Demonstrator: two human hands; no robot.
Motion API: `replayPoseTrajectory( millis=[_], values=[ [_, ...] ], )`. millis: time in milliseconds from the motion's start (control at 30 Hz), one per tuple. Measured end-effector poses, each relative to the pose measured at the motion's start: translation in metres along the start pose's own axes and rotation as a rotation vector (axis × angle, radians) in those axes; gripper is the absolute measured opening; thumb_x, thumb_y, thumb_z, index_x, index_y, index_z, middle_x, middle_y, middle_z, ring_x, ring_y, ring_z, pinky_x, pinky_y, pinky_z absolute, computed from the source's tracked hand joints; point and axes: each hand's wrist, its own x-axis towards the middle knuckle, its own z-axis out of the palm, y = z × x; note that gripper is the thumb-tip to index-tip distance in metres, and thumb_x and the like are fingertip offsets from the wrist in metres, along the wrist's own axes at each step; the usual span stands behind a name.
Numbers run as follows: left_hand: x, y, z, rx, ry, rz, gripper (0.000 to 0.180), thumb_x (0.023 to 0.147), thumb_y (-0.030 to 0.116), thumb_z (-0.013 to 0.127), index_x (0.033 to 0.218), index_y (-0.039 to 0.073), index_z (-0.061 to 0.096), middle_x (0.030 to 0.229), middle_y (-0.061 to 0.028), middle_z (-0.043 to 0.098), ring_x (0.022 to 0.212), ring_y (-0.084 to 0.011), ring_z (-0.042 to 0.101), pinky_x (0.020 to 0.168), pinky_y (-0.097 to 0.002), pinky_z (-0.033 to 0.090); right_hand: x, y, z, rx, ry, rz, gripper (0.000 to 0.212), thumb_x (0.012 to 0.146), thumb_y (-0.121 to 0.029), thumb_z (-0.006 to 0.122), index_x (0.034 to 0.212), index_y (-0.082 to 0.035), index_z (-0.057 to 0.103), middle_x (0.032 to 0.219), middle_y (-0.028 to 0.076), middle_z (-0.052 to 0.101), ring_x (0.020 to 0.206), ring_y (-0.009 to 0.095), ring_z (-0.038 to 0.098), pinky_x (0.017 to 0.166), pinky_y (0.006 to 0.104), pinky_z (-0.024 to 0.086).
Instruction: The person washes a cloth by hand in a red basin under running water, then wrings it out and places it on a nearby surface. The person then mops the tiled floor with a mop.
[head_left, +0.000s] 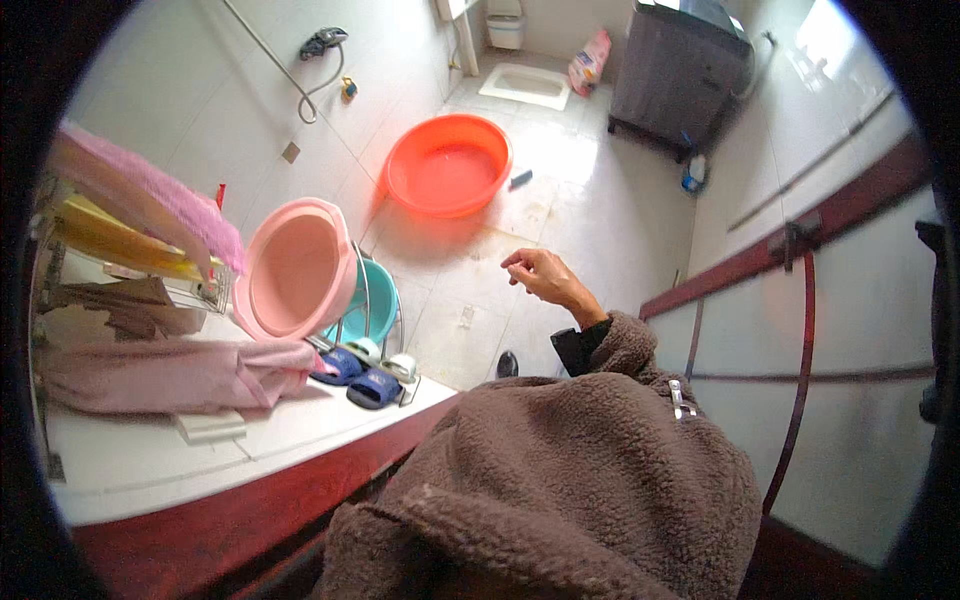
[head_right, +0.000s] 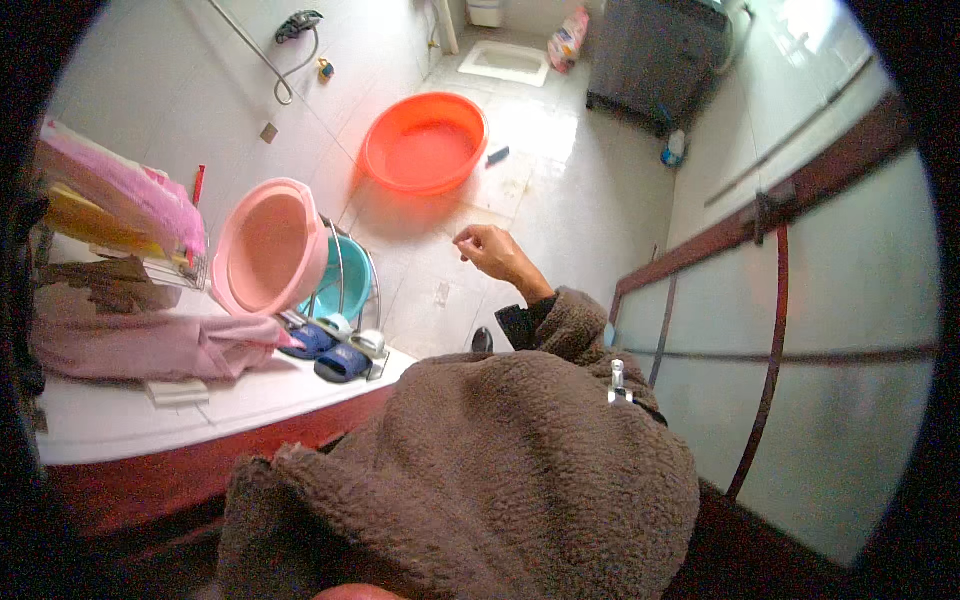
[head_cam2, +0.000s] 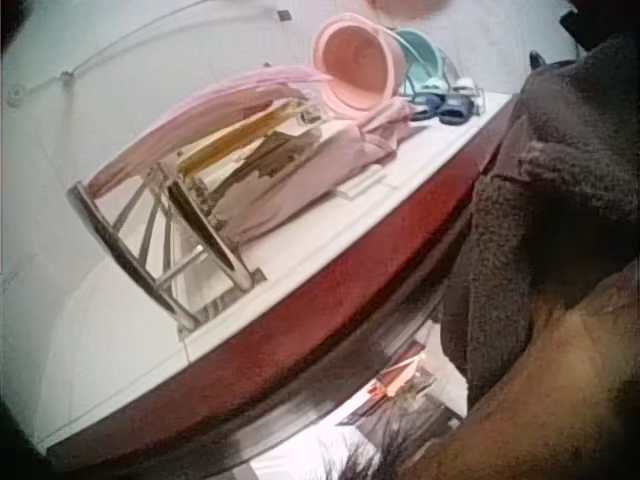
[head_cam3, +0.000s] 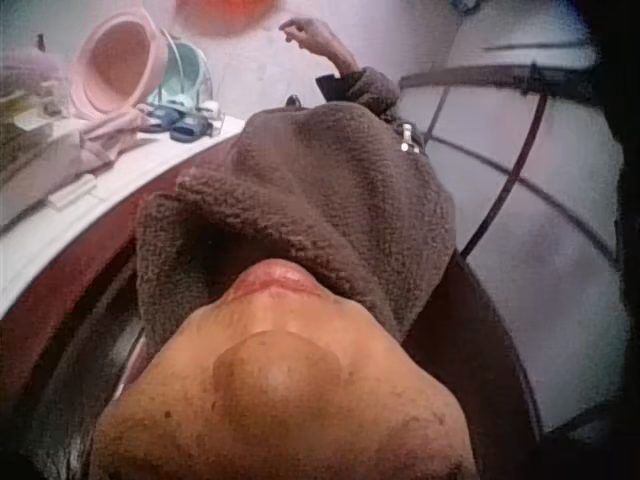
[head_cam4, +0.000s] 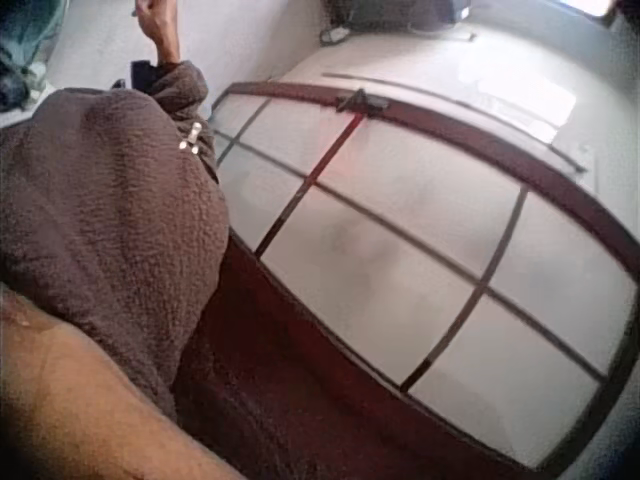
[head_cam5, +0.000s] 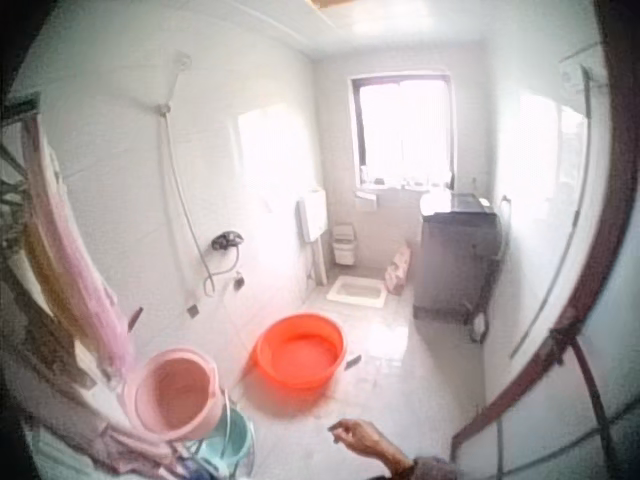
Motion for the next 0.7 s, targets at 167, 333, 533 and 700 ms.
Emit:
replayPoseTrajectory(
  millis=[167,333,533,700],
  values=[
    [0.042,0.065,-0.013,-0.082,0.076,0.000,0.017,0.080,0.023,0.061,0.081,0.006,0.062,0.074,-0.0105,0.058,0.065,-0.0244,0.053,0.056,-0.0366,0.041,0.089,0.009,-0.013,-0.104,-0.023,-0.050,0.026,0.090,-0.021,0.055,0.105,-0.002,0.066,0.079,0.007,0.069,0.062,0.012,0.060,0.056,0.0276,0.049],
    [0.071,0.130,-0.022,-0.186,0.121,0.004,0.016,0.079,0.023,0.061,0.077,0.006,0.062,0.070,-0.0095,0.057,0.061,-0.0228,0.052,0.053,-0.0356,0.040,0.149,0.030,-0.031,-0.058,-0.072,-0.006,0.029,0.088,-0.022,0.056,0.104,0.000,0.066,0.078,0.010,0.070,0.064,0.015,0.062,0.060,0.0299,0.050],
    [0.088,0.170,-0.002,-0.219,0.119,-0.091,0.017,0.079,0.022,0.060,0.073,0.007,0.061,0.066,-0.0084,0.056,0.056,-0.0208,0.051,0.050,-0.0344,0.039,0.220,0.072,-0.111,-0.186,-0.090,0.046,0.026,0.086,-0.026,0.058,0.098,-0.006,0.069,0.083,0.013,0.070,0.079,0.023,0.069,0.071,0.0349,0.052],
    [0.076,0.196,0.035,-0.258,0.093,-0.278,0.018,0.078,0.022,0.059,0.069,0.007,0.061,0.062,-0.0074,0.056,0.052,-0.0191,0.049,0.047,-0.0333,0.037,0.287,0.108,-0.234,-0.225,-0.051,0.131,0.029,0.086,-0.028,0.059,0.107,-0.009,0.068,0.088,0.012,0.071,0.079,0.021,0.068,0.073,0.0340,0.052]
  ],
)
